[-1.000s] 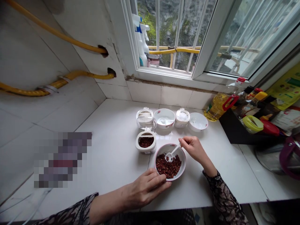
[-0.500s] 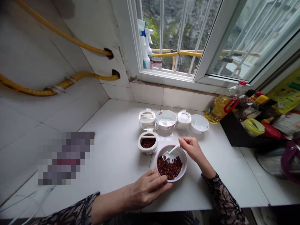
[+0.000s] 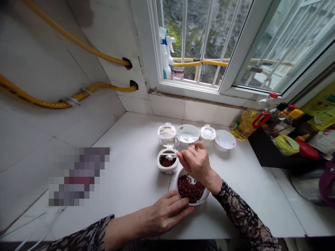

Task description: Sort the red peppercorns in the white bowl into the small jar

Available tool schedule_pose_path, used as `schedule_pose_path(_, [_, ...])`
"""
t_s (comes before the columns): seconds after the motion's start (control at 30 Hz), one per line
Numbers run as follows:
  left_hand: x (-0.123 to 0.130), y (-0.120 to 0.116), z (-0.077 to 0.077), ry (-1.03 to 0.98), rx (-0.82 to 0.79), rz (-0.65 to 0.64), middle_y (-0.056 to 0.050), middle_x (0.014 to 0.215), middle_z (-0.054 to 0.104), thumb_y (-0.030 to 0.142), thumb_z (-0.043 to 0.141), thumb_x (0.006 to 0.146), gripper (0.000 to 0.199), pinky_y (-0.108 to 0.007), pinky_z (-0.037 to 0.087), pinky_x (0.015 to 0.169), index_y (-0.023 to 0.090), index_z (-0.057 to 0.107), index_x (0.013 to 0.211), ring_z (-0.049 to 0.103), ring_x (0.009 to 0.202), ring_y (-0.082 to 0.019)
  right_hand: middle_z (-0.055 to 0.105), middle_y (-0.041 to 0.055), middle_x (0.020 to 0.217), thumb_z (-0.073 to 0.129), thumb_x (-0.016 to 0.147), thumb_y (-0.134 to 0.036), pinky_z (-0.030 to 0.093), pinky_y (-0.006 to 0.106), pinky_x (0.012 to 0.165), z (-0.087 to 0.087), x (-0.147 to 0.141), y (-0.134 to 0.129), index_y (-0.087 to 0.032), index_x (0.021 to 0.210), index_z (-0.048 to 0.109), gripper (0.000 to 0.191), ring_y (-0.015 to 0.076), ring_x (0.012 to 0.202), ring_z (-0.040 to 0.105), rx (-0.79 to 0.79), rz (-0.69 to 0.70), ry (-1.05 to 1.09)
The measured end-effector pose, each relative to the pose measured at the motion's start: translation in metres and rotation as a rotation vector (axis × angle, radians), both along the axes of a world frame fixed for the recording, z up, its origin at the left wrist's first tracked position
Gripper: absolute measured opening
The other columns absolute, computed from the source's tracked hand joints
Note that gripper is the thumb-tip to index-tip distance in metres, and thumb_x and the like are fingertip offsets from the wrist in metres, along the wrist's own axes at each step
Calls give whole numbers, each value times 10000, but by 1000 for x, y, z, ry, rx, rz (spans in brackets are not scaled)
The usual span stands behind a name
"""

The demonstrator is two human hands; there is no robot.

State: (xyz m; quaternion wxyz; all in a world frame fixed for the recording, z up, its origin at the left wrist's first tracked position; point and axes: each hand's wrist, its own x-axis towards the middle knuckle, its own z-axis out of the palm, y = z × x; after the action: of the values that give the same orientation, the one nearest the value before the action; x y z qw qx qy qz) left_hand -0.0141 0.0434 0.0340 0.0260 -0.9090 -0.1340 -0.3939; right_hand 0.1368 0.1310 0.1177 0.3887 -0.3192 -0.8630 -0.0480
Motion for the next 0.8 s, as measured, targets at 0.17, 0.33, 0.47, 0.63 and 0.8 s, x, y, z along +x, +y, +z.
schedule_pose_path(0.17, [0,1,1,32,17,-5,-91,870,622,97,465,969,189,-308,476,680,56,629,1054,551,711,-160,557,-25,571,447,968,-207,381,322,784,3,16,-5,-205,686,536,296,114,526,430,23,-30,25])
schedule_pose_path(0.33, [-1,1,2,38,25,4,-91,903,615,103,492,966,173,-303,470,691,54,630,1058,531,701,-147,418,-55,488,466,963,-216,388,291,686,-1,47,-6,-209,590,427,375,98,469,331,-131,-48,27])
schedule_pose_path(0.47, [-1,0,3,20,17,-4,-87,903,607,100,486,966,172,-294,452,652,53,624,1058,511,682,-144,412,-55,484,479,961,-216,353,274,657,-20,63,-6,-199,571,413,397,95,478,327,-188,-99,-103])
schedule_pose_path(0.63, [-1,-1,4,-18,10,6,-98,929,610,92,456,970,201,-303,457,653,51,624,1072,496,682,-151,458,-43,493,459,970,-243,331,275,654,-37,61,-9,-185,557,423,419,91,481,335,-301,-146,-172])
schedule_pose_path(0.8, [0,0,4,-24,26,16,-94,928,618,92,461,970,194,-289,452,632,62,633,1055,503,681,-146,449,-32,462,451,971,-329,331,261,594,-38,62,-10,-192,516,423,476,108,491,366,-469,-178,-73])
